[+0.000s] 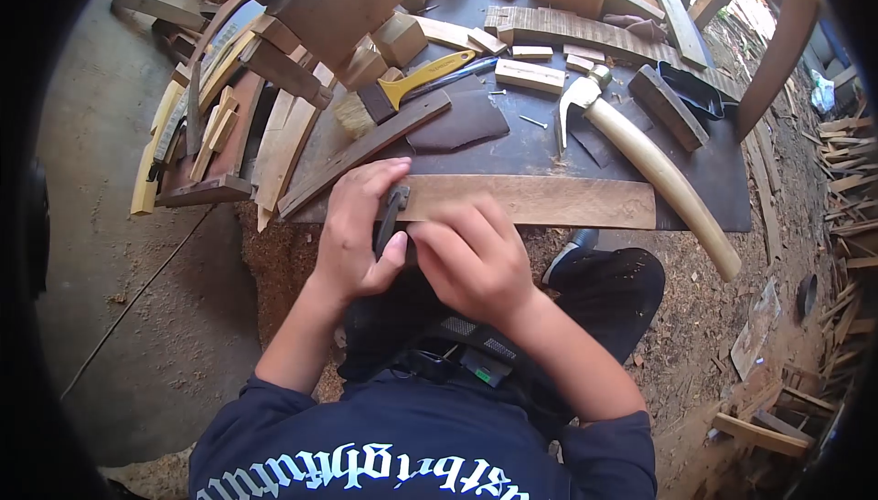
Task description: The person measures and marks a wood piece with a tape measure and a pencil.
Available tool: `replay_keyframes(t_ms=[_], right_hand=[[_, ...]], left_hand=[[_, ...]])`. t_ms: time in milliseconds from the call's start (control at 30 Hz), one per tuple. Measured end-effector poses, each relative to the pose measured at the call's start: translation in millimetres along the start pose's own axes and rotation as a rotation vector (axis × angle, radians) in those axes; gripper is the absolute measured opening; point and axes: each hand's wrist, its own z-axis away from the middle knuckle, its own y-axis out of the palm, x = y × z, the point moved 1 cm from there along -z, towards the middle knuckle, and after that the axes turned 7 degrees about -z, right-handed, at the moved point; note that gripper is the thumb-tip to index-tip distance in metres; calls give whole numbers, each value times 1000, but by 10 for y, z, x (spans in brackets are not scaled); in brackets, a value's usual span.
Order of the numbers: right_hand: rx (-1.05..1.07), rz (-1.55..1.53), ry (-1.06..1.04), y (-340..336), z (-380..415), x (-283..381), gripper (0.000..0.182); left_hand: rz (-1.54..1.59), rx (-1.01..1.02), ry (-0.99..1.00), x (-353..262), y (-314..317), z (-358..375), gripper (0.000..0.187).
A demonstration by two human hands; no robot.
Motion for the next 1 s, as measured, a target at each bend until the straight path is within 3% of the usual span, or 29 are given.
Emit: replay_keyframes(t_ms=[67,133,167,200,267,333,433,733,833,933,1000], right_hand=[[-65,-56,45,-11,500,-70,34],[51,-77,227,93,834,-334,25],[121,43,413,181,925,-443,25],[216,72,605,266,1042,-592,35],[424,-7,582,433,1167,-912,49],[272,61,389,637,1024,-901,54],[209,-179,496,1049,1109,-1075,54],[125,-578,858,1233,1289,-1052,52],[114,-256,529,1229,1265,-1094,52],[121,-94,404,1242,1227,-1122,52],[109,-156,449,1228,1217,-1071,52]], left_hand=[[-68,16,37,38,69,4,61],[-68,-77,43,22,132,25,57],[-51,-90,56,48,139,30,57],[-33,-102,75,70,147,24,57],[-34,-101,56,62,143,19,57],[-36,-89,47,61,145,24,57],[-22,-94,32,51,155,31,55],[-19,-65,-9,22,162,39,60],[-16,-83,-15,-3,176,20,59],[-31,-86,-16,-10,180,21,58],[-37,-76,-14,-8,178,26,58]])
